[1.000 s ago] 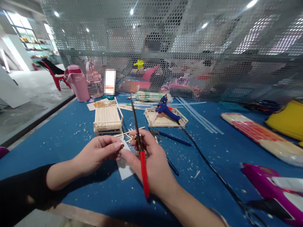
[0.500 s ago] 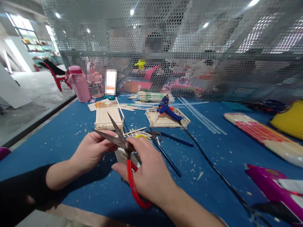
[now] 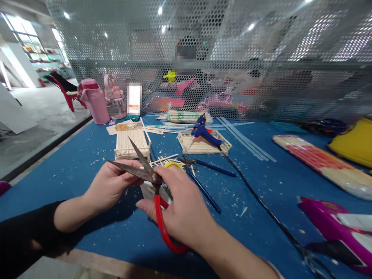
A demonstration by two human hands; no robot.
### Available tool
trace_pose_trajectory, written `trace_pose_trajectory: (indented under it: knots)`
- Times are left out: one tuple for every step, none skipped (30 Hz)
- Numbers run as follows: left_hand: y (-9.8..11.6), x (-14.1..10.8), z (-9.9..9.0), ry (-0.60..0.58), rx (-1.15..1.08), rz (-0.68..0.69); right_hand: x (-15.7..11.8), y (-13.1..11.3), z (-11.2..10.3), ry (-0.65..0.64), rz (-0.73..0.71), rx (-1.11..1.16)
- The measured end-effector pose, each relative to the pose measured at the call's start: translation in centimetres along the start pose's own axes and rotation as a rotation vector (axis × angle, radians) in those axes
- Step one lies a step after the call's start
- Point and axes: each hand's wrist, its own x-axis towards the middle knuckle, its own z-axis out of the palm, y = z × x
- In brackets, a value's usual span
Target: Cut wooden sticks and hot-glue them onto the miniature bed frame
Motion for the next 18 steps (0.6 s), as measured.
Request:
trace_pose_trajectory:
  knots:
    - [0.1, 0.0, 0.0, 0.006, 0.037, 0.022, 0.0, 0.0, 0.0, 0.003, 0.002, -0.004]
    - [0.2, -0.1, 0.1, 0.015, 0.079, 0.046, 0.0, -0.1, -0.1, 0.006, 0.006, -0.007]
    - [0.3, -0.1, 0.1, 0.024, 0.121, 0.067, 0.0, -0.1, -0.1, 0.009, 0.012, -0.009]
    - [0.3, -0.2, 0.1, 0.031, 0.155, 0.085, 0.0, -0.1, -0.1, 0.011, 0.017, -0.009]
    - [0.4, -0.2, 0.1, 0.035, 0.177, 0.097, 0.0, -0.2, -0.1, 0.013, 0.021, -0.006]
    - [0.4, -0.3, 0.1, 0.035, 0.185, 0.102, 0.0, -0.2, -0.1, 0.016, 0.023, -0.001]
    - [0.3, -0.4, 0.1, 0.032, 0.182, 0.101, 0.0, -0.3, -0.1, 0.019, 0.024, 0.004]
    - [0.3, -0.4, 0.0, 0.027, 0.175, 0.097, -0.1, -0.3, -0.1, 0.023, 0.026, 0.010]
    - [0.3, -0.5, 0.0, 0.023, 0.170, 0.092, -0.1, -0.3, -0.1, 0.023, 0.030, 0.016]
    - [0.3, -0.5, 0.0, 0.020, 0.172, 0.087, -0.1, -0.3, 0.0, 0.017, 0.035, 0.026]
    - [0.3, -0.5, -0.1, 0.022, 0.179, 0.083, -0.1, -0.3, 0.0, 0.004, 0.043, 0.039]
    - [0.3, -0.4, -0.1, 0.027, 0.188, 0.076, -0.1, -0.3, 0.0, -0.014, 0.052, 0.053]
    - [0.3, -0.4, 0.0, 0.036, 0.197, 0.063, 0.0, -0.2, -0.1, -0.033, 0.063, 0.064]
    - [0.4, -0.3, 0.0, 0.046, 0.205, 0.043, 0.1, -0.1, -0.2, -0.043, 0.077, 0.070]
    - [0.4, -0.2, 0.0, 0.051, 0.213, 0.013, 0.2, 0.1, -0.4, -0.038, 0.105, 0.069]
    - [0.4, -0.2, 0.1, 0.053, 0.227, -0.024, 0.5, 0.4, -0.8, -0.014, 0.152, 0.054]
    - [0.3, -0.1, 0.1, 0.047, 0.255, -0.066, 0.7, 0.7, -1.2, 0.024, 0.219, 0.023]
    - [0.3, -0.1, 0.1, 0.037, 0.298, -0.103, 0.9, 1.1, -1.7, 0.069, 0.299, -0.022]
